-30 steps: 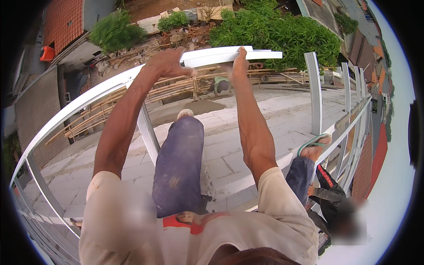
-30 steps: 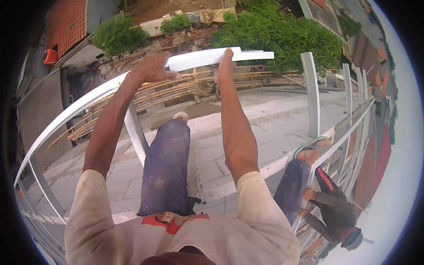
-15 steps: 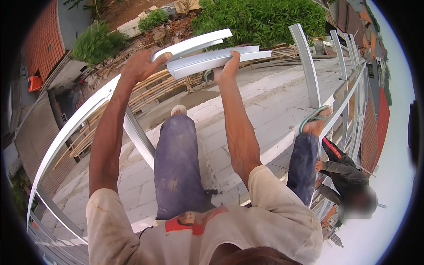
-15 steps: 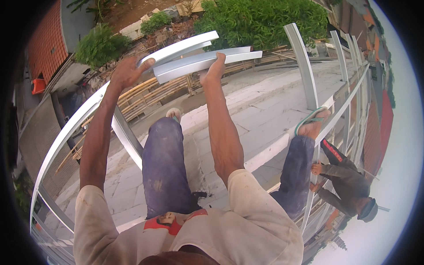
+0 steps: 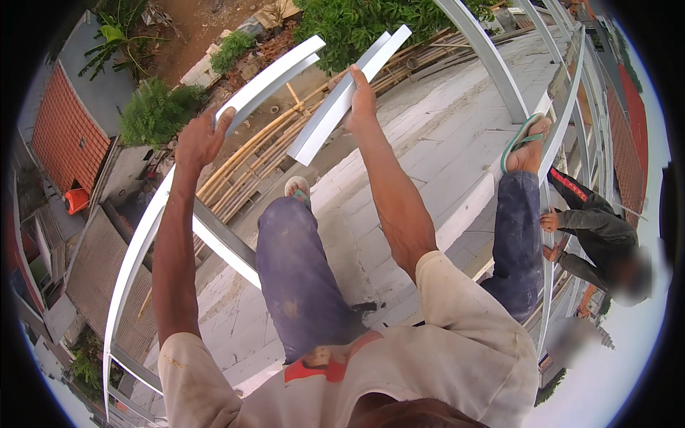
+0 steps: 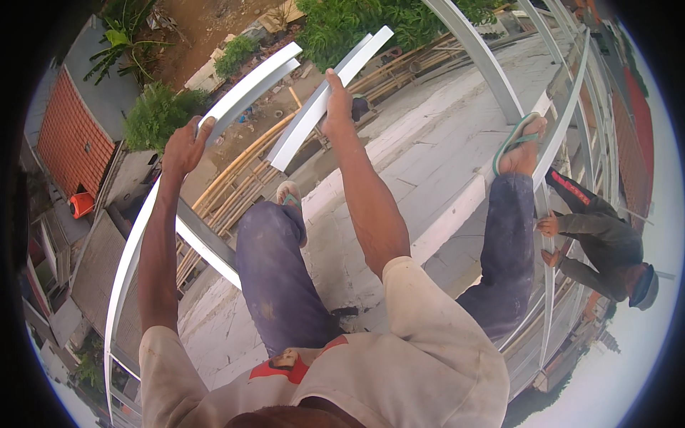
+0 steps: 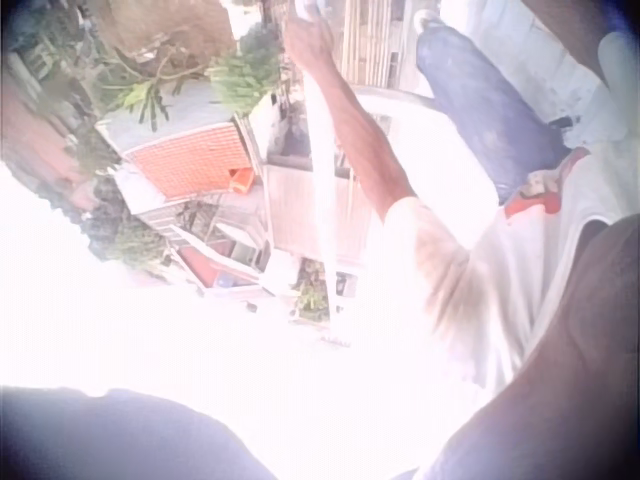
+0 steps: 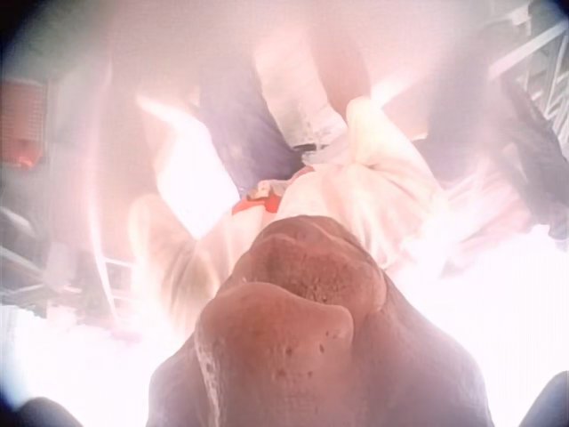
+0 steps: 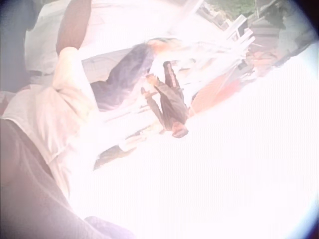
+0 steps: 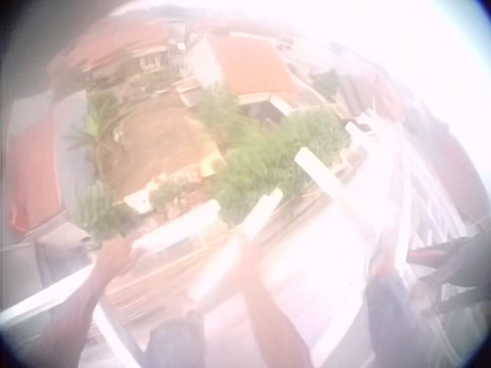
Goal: The person positions a long white metal beam onto a roof truss framework and secures it using a green cordless drill. Another worker assists by handing over screws and holding parts of the structure. The person drills multiple fasteners into the beam to attach it to the existing frame.
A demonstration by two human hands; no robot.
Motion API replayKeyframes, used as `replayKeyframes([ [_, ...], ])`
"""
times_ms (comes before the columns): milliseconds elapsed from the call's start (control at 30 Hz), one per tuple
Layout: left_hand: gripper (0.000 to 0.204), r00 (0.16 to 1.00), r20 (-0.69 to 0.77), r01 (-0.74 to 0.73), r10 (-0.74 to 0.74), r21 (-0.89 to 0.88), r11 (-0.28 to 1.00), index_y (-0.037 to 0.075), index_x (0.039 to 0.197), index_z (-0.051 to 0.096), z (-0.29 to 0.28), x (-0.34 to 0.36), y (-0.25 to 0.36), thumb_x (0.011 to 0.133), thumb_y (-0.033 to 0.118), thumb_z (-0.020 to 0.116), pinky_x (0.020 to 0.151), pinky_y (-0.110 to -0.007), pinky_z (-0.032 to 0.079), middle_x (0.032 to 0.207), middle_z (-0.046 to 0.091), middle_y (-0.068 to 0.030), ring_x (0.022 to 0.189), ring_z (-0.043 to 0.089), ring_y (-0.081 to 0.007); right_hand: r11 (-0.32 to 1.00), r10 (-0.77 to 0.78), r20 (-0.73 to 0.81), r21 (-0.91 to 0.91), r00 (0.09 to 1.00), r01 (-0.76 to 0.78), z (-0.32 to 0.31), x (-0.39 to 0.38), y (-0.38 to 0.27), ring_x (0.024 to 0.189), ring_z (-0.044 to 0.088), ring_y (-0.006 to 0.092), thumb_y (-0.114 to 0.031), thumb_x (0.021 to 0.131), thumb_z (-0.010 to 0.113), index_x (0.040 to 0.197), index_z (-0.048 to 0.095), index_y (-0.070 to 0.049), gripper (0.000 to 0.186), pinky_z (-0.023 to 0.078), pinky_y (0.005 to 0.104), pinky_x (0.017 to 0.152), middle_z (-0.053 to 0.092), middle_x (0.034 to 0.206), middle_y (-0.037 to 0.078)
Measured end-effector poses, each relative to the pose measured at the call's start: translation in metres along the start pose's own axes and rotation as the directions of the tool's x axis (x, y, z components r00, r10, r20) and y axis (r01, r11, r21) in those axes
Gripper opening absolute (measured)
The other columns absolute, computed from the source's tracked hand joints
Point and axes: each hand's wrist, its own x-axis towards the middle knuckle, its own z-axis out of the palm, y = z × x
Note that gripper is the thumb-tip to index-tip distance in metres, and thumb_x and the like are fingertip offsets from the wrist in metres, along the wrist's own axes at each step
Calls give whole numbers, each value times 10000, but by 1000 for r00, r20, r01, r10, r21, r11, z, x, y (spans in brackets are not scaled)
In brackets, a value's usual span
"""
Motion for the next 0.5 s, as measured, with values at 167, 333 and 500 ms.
replayKeyframes([
  [167, 930, 999, -38, -18, 19, 26, 999, 5, 1384, 608, 8, 1, -12, 982, 793, 319, 926, -548, 520, 1012, 725, -306, 1023, 701, -466, 995, 95, -151, -17, 984, -99, 38, 23, 58, 1453, 362, 390, -764, 853, 667, 1525, 175, 145, 1234, 311, 570, 1193, 309, 1564, 283],
  [333, 1089, 992, -56, -110, 113, 59, 992, -10, 1409, 576, 6, 2, -9, 862, 914, 392, 940, -534, 519, 1103, 706, -311, 1057, 692, -445, 996, 74, -219, -40, 973, -85, 93, 10, 74, 1526, 239, 461, -890, 860, 461, 1579, -24, 118, 1329, 259, 585, 1232, 131, 1624, 390],
  [500, 1057, 982, -63, -169, 177, 117, 979, -35, 1406, 533, 5, -11, 4, 809, 832, 635, 923, -501, 522, 1109, 702, -303, 1045, 691, -437, 985, 94, -229, 161, 969, -57, 124, 8, 83, 1546, 197, 462, -911, 868, 374, 1605, -82, 60, 1301, 207, 559, 1260, 54, 1665, 350],
])
